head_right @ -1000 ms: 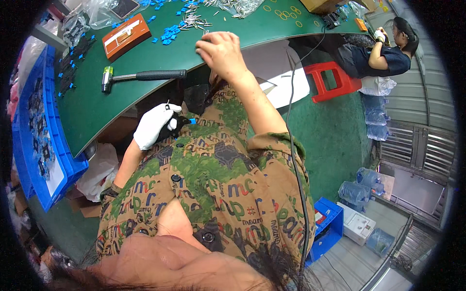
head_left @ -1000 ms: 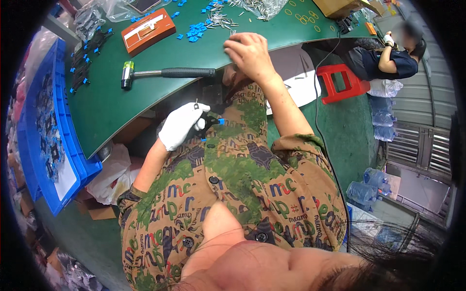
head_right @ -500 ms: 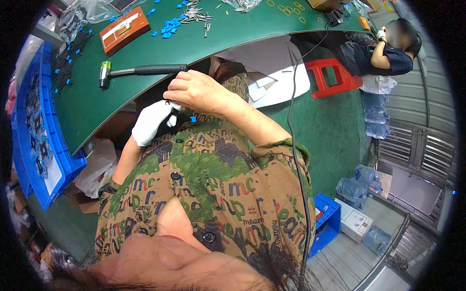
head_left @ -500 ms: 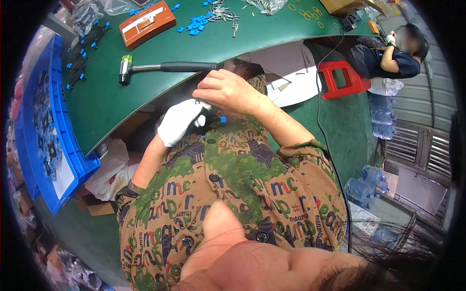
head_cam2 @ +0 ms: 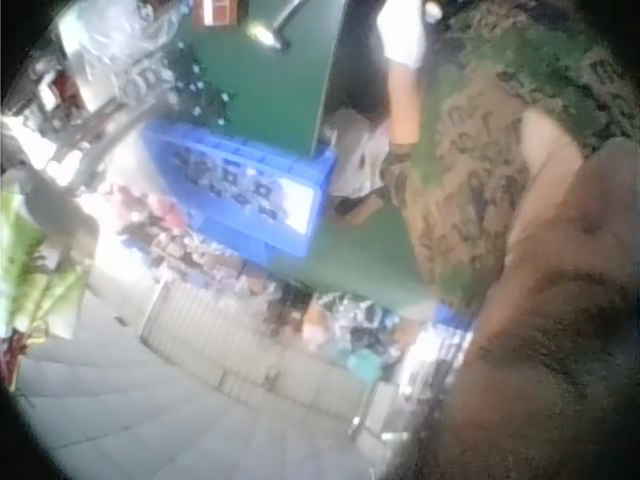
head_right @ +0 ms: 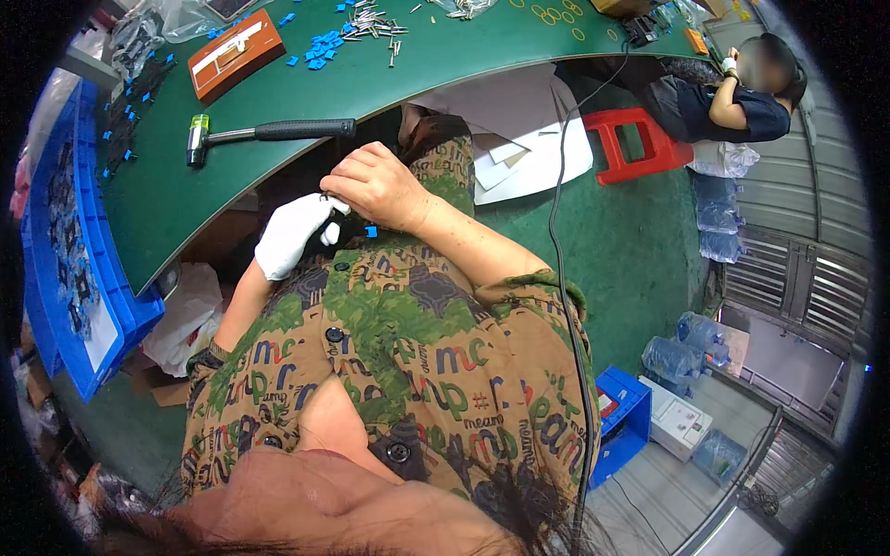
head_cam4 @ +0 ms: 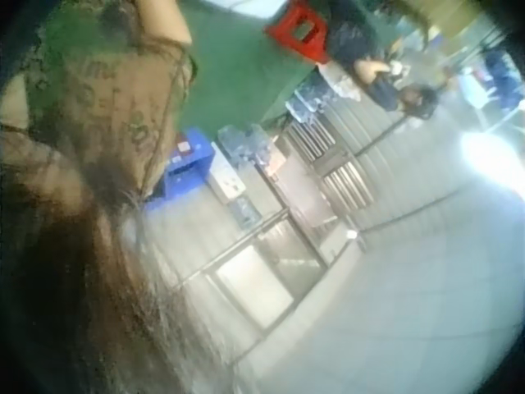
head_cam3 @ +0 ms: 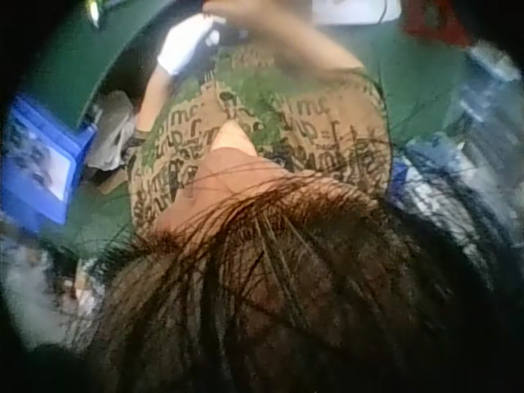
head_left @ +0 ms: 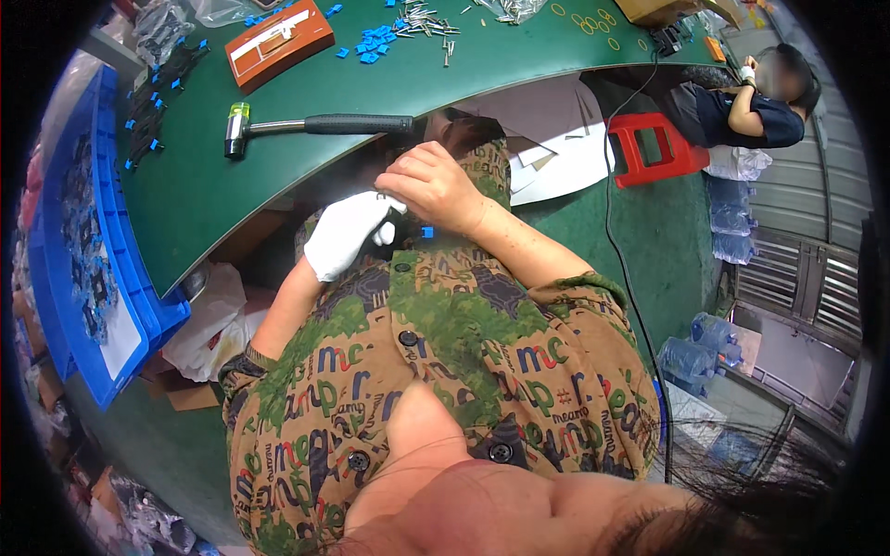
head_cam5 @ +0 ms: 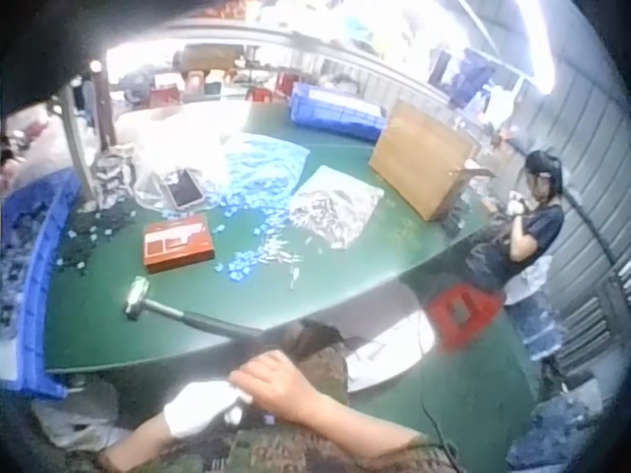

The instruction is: The person assembles small hardware components at a workbench. They insert metal pins into black plastic parts and secure them with blue plastic caps. The person uses a hammer to tap the pins into place and places the finished assemblies into a clear plastic bag.

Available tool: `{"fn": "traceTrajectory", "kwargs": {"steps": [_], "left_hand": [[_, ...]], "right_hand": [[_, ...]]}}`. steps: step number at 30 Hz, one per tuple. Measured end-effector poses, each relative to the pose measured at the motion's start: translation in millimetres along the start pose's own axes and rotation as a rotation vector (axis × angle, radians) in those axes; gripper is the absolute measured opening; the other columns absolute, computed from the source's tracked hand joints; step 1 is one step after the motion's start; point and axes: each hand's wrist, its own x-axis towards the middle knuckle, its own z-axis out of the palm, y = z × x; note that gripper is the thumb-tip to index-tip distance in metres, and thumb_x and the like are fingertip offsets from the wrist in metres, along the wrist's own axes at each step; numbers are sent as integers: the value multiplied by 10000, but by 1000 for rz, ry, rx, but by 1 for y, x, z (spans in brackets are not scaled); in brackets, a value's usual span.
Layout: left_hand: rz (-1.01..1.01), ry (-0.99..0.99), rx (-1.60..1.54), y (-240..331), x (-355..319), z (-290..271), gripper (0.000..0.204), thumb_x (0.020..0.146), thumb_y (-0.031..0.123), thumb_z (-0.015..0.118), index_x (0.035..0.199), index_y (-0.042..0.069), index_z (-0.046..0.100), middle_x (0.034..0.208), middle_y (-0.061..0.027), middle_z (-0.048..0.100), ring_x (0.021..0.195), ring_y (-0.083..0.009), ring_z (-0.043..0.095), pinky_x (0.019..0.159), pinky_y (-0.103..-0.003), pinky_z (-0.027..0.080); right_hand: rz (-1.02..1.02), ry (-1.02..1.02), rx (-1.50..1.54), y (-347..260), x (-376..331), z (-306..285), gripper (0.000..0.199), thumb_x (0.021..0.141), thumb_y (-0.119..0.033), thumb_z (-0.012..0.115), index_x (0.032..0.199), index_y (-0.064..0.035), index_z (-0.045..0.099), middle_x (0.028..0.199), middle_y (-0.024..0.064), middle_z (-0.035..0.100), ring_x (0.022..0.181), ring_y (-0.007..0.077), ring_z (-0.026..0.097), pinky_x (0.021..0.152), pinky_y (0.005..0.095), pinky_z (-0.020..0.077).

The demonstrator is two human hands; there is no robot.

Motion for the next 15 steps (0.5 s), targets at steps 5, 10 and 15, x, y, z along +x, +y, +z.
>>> {"fn": "traceTrajectory", "kwargs": {"steps": [5, 10, 15], "left_hand": [[30, 11, 64, 0, -1, 2, 277, 1035, 195, 508, 1121, 18, 704, 986, -121, 704, 880, -248, 665, 798, -356, 530], [-15, 19, 27, 11, -4, 4, 291, 1047, 216, 507, 1096, 22, 718, 986, -115, 708, 879, -244, 665, 805, -355, 523], [-113, -45, -15, 8, -4, 6, 314, 1059, 239, 492, 1086, 36, 731, 967, -118, 700, 876, -262, 667, 801, -354, 517]], "right_hand": [[26, 8, 18, -3, -5, 3, 194, 832, -126, 759, 1016, -111, 699, 905, 4, 648, 818, 210, 628, 770, 368, 480], [-52, -139, 44, 8, 12, -31, 272, 804, -131, 760, 1070, -111, 705, 913, 18, 648, 813, 222, 631, 727, 381, 496], [-17, -106, -172, 49, 66, -45, 225, 860, -168, 729, 1083, -139, 719, 948, 35, 646, 916, 230, 638, 794, 396, 469]]}}
